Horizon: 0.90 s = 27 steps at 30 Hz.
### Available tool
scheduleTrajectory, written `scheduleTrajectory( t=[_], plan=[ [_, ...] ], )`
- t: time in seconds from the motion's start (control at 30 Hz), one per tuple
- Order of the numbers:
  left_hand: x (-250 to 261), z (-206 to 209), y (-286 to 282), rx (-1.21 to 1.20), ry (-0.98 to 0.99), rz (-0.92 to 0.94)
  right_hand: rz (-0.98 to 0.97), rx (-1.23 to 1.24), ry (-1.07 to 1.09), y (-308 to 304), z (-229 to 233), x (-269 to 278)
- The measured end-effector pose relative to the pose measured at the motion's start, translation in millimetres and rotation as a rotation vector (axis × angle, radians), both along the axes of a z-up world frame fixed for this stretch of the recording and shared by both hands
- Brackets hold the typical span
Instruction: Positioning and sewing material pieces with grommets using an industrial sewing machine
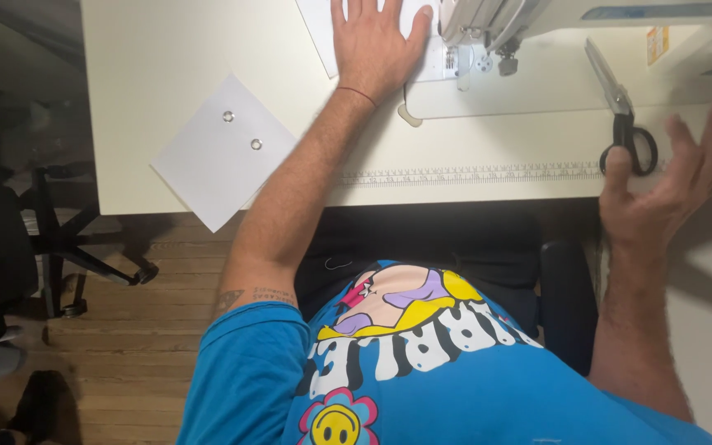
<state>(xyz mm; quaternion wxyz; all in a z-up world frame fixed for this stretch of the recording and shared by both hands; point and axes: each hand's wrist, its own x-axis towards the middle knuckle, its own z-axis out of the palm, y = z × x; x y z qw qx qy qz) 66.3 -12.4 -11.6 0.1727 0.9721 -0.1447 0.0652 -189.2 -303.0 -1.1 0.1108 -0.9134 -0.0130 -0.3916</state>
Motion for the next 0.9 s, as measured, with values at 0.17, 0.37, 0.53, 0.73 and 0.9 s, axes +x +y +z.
scheduleTrajectory(
  t=[0.17,0.37,0.53,0.73,0.9],
  plan=[
    [-1,-2,1,0.131,-0.022,0.112,0.070,-0.075,0.033,6,9,-1],
    [-4,7,12,0.201,0.071,0.212,0.017,-0.128,-0.008,6,26,-21],
    [-14,36,11,0.223,0.220,0.291,0.101,-0.121,-0.051,25,40,-26],
    [-51,19,31,0.201,0.037,0.279,0.276,-0.048,-0.019,70,49,-28],
    [-168,24,133,-0.018,-0.097,0.017,0.314,-0.015,0.036,91,37,-27]
  ],
)
